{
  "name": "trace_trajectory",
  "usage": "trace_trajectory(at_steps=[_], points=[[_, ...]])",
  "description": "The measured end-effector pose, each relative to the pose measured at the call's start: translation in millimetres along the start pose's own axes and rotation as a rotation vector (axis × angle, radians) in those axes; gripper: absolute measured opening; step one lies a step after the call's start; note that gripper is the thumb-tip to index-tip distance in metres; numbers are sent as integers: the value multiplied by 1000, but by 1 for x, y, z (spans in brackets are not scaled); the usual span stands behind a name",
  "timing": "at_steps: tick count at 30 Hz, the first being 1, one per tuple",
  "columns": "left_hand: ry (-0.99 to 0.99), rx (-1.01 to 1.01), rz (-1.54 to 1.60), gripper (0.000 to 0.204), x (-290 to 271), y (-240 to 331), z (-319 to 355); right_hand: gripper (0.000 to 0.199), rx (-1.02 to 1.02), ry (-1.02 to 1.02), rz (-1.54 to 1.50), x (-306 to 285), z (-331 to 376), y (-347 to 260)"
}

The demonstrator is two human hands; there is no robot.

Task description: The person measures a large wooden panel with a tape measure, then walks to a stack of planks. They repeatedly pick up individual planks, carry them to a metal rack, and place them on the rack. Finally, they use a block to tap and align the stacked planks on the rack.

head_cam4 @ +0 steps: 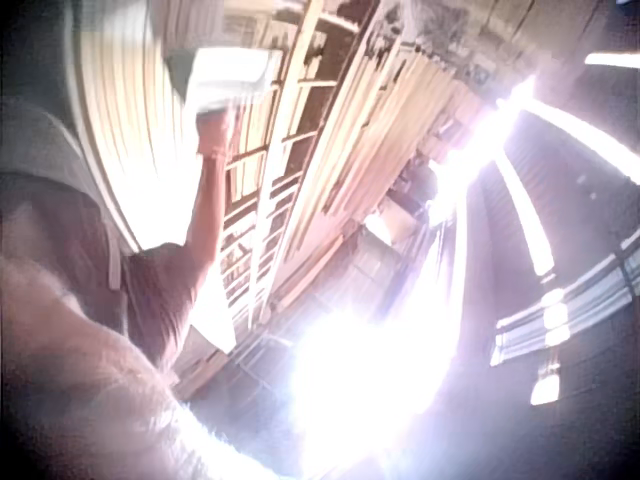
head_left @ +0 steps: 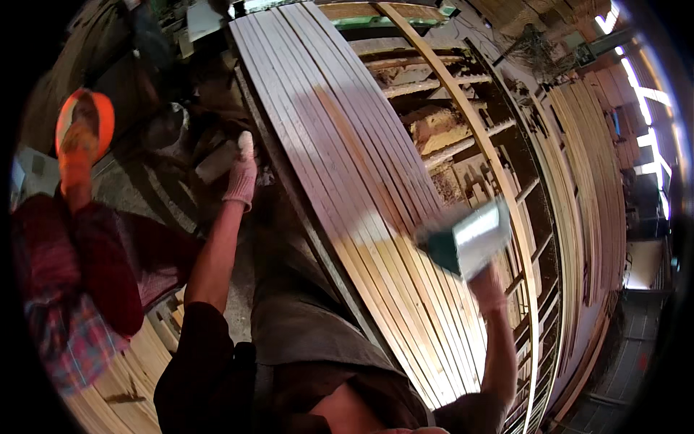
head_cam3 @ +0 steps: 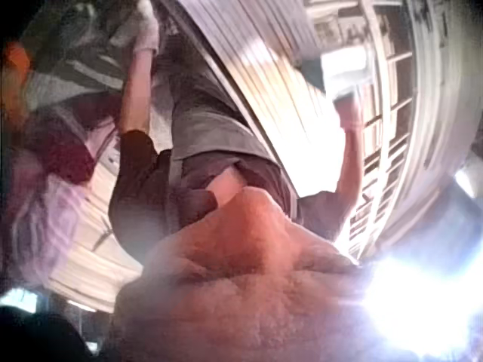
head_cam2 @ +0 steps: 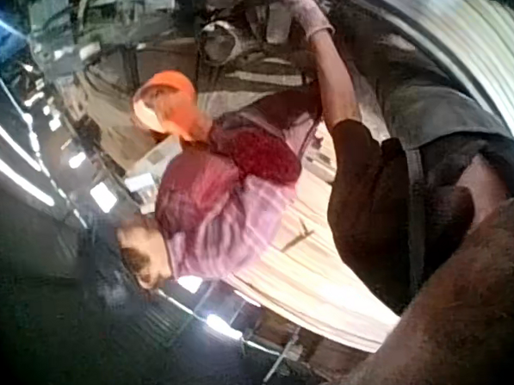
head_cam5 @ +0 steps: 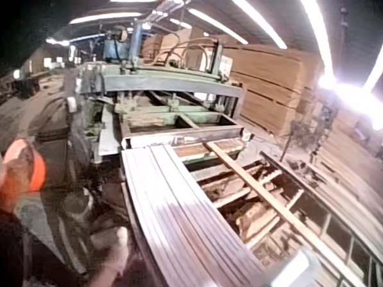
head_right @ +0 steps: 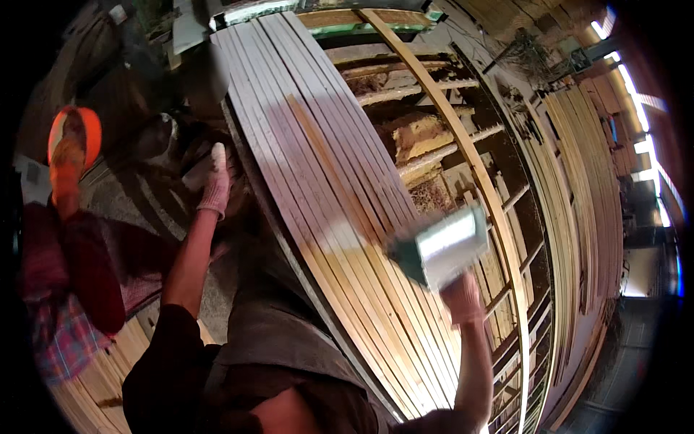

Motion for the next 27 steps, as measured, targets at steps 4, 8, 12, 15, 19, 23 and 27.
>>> trace_trajectory(at_steps=[4,8,12,15,19,23,27], points=[[-184,-136,30,105,16,18,17,38,236,-83,-112,51,203,165],[-97,-127,137,65,16,37,22,37,359,-200,-49,81,278,195],[-132,-89,154,64,21,33,21,32,294,-222,54,68,258,148],[-160,-2,75,74,16,19,20,29,120,-203,153,41,200,81],[-223,-60,39,91,23,42,40,26,-173,-134,264,17,85,-56],[-260,-158,360,95,14,13,38,25,-492,16,352,-8,-58,-251],[-311,-194,522,89,12,-20,70,29,-637,270,337,-37,-146,-391]])
Point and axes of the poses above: each hand's wrist, its own z-axis away from the middle knuckle, its own x-axis out of the palm, y = z × x, the point moved 7 cm from there along -z, towards the middle knuckle, and after that the axes turned 13 degrees about x, right-handed, at the moved point
